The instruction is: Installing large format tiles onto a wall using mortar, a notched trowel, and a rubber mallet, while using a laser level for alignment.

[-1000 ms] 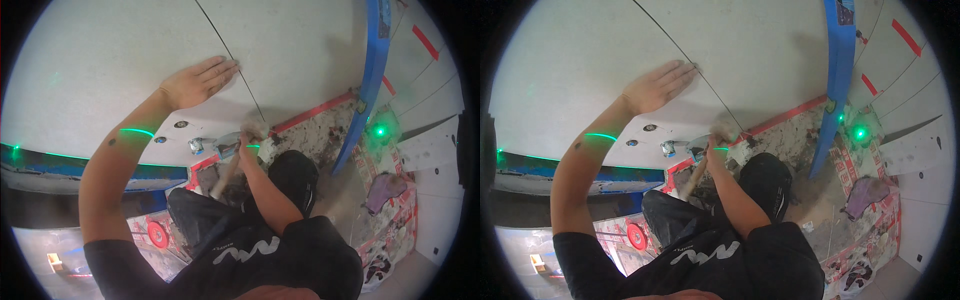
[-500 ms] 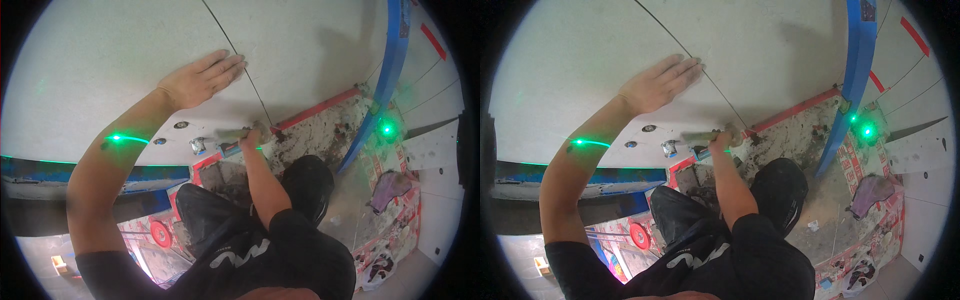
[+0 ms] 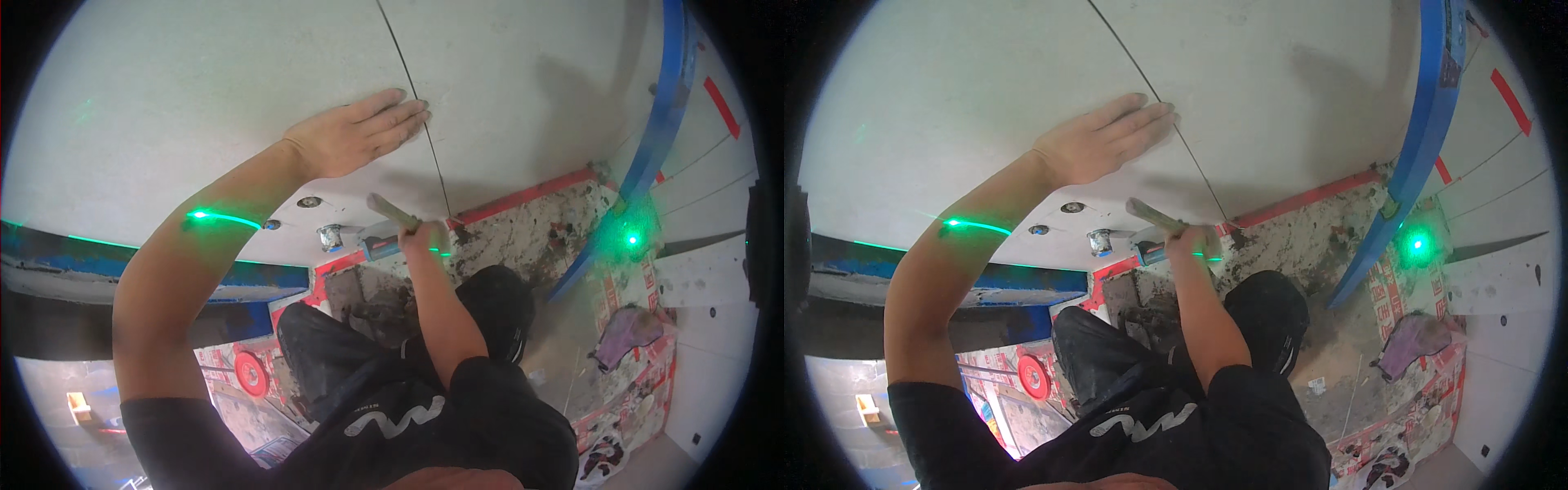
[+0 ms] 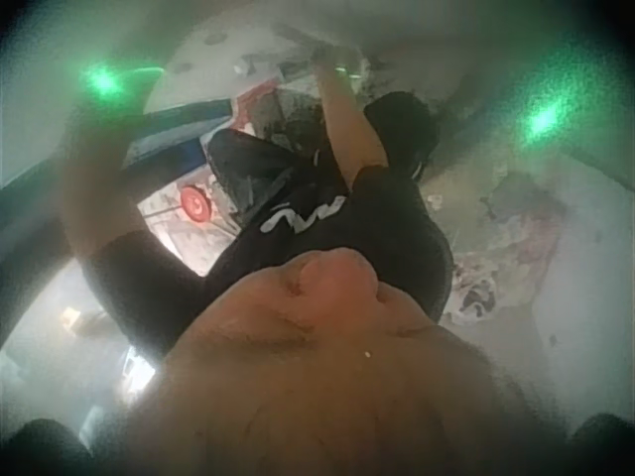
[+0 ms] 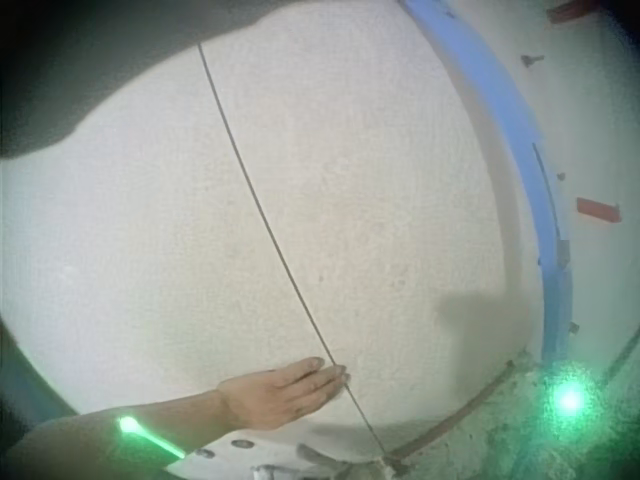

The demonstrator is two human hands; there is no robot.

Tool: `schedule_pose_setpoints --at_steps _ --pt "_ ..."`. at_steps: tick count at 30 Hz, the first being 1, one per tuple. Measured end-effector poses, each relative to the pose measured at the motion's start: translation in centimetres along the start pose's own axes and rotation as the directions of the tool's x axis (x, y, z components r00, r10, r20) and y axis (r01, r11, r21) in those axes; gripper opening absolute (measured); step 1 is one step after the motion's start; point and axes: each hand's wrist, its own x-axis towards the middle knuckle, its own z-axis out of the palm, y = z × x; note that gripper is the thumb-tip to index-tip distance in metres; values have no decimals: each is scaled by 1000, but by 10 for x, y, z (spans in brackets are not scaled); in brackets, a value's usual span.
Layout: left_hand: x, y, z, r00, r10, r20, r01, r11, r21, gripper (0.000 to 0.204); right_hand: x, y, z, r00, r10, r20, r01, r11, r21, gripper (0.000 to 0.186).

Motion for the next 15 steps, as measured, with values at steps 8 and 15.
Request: schedule_pose_setpoints --at_steps 8,15 --pt "-41 -4 7 955 -228 -191 181 955 -235 55 -63 20 -42 913 76 400 204 766 -610 16" --pt "-91 140 -40 -191 -977 -93 729 -78 -680 73 -264 31 -65 573 -118 811 795 321 -515 19"
